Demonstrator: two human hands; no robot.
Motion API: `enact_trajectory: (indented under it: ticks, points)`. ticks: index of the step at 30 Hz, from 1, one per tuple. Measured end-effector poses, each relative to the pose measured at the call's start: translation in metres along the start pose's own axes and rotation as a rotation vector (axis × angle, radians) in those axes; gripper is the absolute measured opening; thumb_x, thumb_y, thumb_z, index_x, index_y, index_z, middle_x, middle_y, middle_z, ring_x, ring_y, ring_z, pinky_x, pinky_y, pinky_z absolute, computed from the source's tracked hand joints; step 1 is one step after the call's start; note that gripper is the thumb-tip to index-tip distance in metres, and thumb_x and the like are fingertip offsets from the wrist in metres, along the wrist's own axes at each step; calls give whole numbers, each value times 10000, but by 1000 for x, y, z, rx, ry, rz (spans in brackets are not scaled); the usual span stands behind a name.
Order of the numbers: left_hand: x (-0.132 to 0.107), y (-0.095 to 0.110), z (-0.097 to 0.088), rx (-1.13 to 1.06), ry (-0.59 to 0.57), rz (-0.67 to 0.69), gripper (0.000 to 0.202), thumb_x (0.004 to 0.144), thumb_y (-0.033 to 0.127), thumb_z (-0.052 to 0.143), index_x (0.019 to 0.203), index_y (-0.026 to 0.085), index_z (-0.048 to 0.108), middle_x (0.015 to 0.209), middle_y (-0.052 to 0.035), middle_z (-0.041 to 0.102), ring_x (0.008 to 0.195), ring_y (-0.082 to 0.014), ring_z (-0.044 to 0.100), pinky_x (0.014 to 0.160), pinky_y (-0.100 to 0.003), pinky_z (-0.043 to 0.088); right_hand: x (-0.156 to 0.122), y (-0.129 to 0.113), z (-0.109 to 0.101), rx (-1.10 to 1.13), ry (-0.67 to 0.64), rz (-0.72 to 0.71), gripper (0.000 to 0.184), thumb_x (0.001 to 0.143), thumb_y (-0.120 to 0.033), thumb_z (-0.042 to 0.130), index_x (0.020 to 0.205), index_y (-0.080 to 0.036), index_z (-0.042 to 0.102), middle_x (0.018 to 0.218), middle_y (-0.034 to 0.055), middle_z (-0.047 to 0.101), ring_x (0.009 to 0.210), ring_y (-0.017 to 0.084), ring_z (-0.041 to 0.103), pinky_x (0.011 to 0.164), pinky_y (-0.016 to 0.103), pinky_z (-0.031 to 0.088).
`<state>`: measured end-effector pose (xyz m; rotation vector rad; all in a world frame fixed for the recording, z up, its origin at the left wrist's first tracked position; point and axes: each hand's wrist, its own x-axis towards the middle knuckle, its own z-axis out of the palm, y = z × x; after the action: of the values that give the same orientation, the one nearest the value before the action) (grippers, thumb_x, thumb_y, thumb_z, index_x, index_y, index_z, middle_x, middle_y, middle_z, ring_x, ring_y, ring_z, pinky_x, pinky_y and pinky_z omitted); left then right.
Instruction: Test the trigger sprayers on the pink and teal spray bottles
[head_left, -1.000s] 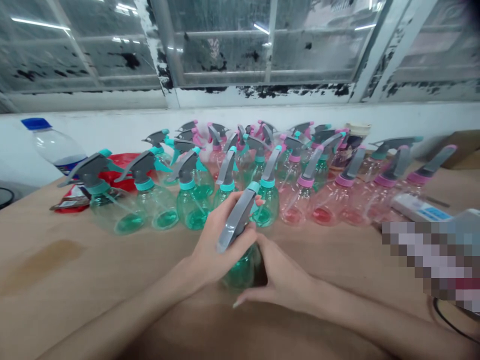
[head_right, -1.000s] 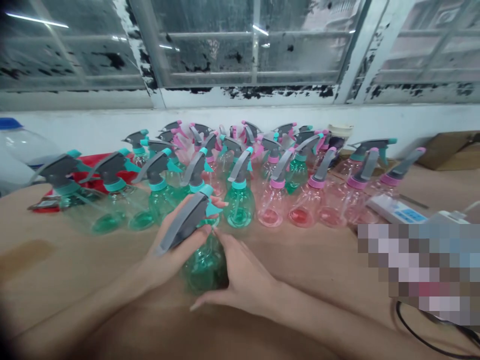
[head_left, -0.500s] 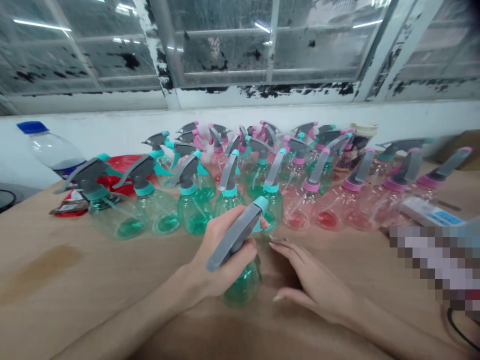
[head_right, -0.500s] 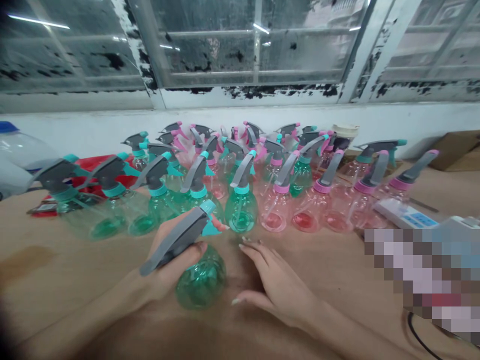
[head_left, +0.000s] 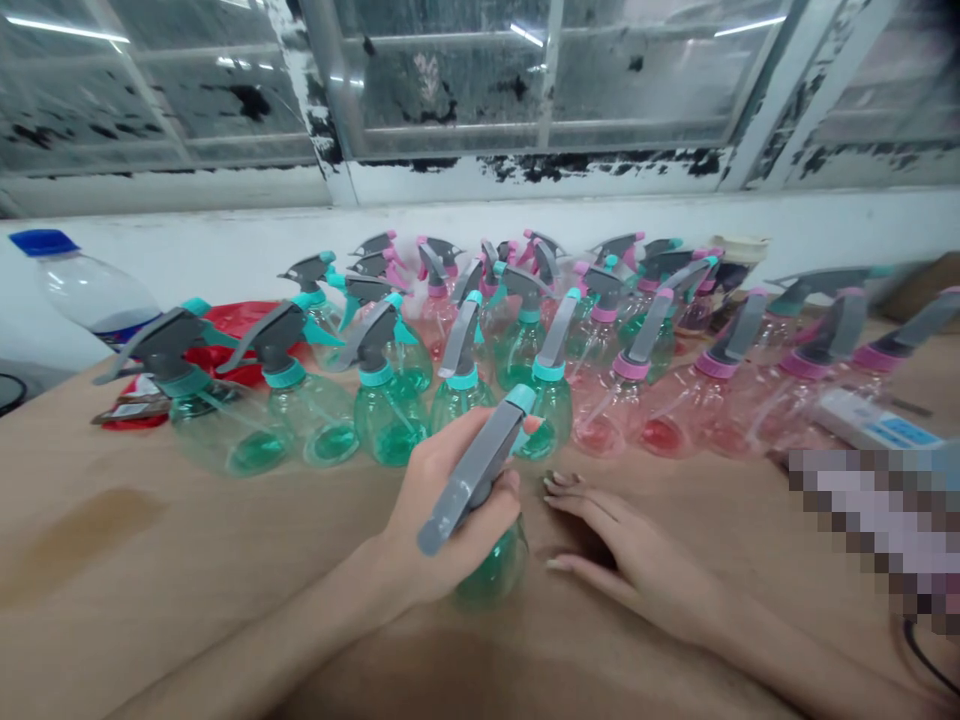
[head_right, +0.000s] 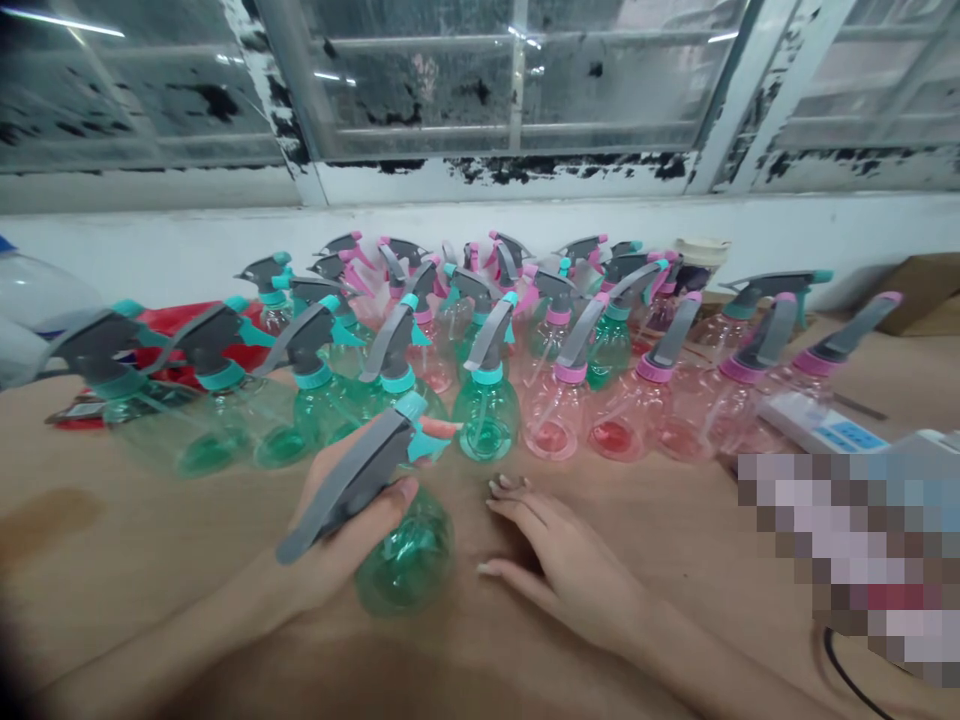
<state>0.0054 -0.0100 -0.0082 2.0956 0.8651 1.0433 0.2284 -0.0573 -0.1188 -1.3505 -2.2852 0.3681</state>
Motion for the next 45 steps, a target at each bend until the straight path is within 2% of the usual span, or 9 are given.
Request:
enact_trajectory:
  ticks: [5, 12, 16, 22, 29, 33, 36, 41, 45]
  points:
    - [-3, -7, 3, 82, 49, 57, 258, 865, 188, 493, 1110, 186, 573, 721, 33, 550, 593, -120, 531, 639, -268, 468, 1, 0, -3, 12, -25, -16, 443, 937, -443, 542, 1300, -190, 538, 1417, 116, 543, 1334, 253, 468, 1093, 488, 418]
    - [-2, -8, 3, 73, 58, 87, 234, 864, 203, 510, 1085, 196, 584, 778, 14, 600, 568, -113, 534, 598, -258, 462, 1, 2, -3, 22, -27, -19, 443, 933, -438, 551, 1302, -192, 541, 1416, 109, 546, 1335, 249, 467, 1102, 479, 411]
    - [-2, -5, 2, 39, 36, 46, 229, 870, 201, 506, 1084, 206, 587, 810, 9, 597, 593, -117, 540, 622, -260, 477, 1, 3, -3, 4, -40, -22, 450, 940, -447, 537, 1306, -186, 534, 1420, 106, 541, 1339, 246, 461, 1099, 477, 414]
    - [-1, -3, -3, 38, -34, 23, 249, 810, 168, 517, 1036, 221, 605, 715, 28, 569, 637, -145, 578, 605, -255, 466, 0, 2, -2, 8, -14, -33, 434, 939, -431, 543, 1297, -185, 548, 1406, 113, 555, 1332, 255, 470, 1093, 479, 418]
    - [2, 2, -6, 39, -27, 8, 131, 772, 183, 513, 880, 200, 585, 604, 61, 449, 500, -101, 400, 520, -241, 394, 3, 8, -8, 74, -24, -47, 415, 932, -419, 561, 1299, -225, 566, 1377, 94, 583, 1307, 254, 501, 1087, 481, 423]
    - [2, 4, -5, 58, -24, -40, 122, 761, 197, 499, 852, 198, 580, 695, 16, 548, 569, -127, 489, 550, -259, 439, 5, 14, -10, 115, -17, -68, 381, 931, -398, 569, 1280, -245, 586, 1342, 85, 612, 1285, 252, 524, 1070, 475, 439]
    - [1, 3, -5, 32, -44, -41, 102, 760, 221, 501, 828, 201, 574, 753, -13, 605, 565, -133, 519, 499, -250, 426, 5, 14, -10, 117, -14, -66, 381, 931, -388, 571, 1283, -244, 586, 1347, 87, 609, 1287, 253, 523, 1073, 480, 435]
    - [1, 2, -4, 33, -27, -11, 197, 745, 195, 507, 915, 213, 605, 681, 30, 562, 513, -115, 464, 539, -261, 437, 5, 13, -10, 112, -27, -68, 381, 939, -391, 559, 1270, -207, 598, 1361, 94, 600, 1303, 243, 507, 1091, 455, 423]
    - [2, 6, -3, 45, -23, -44, 241, 744, 198, 502, 954, 202, 620, 650, 30, 553, 588, -141, 545, 583, -262, 457, 7, 16, -9, 143, -24, -75, 353, 945, -387, 550, 1241, -212, 628, 1344, 81, 616, 1303, 239, 508, 1092, 446, 426]
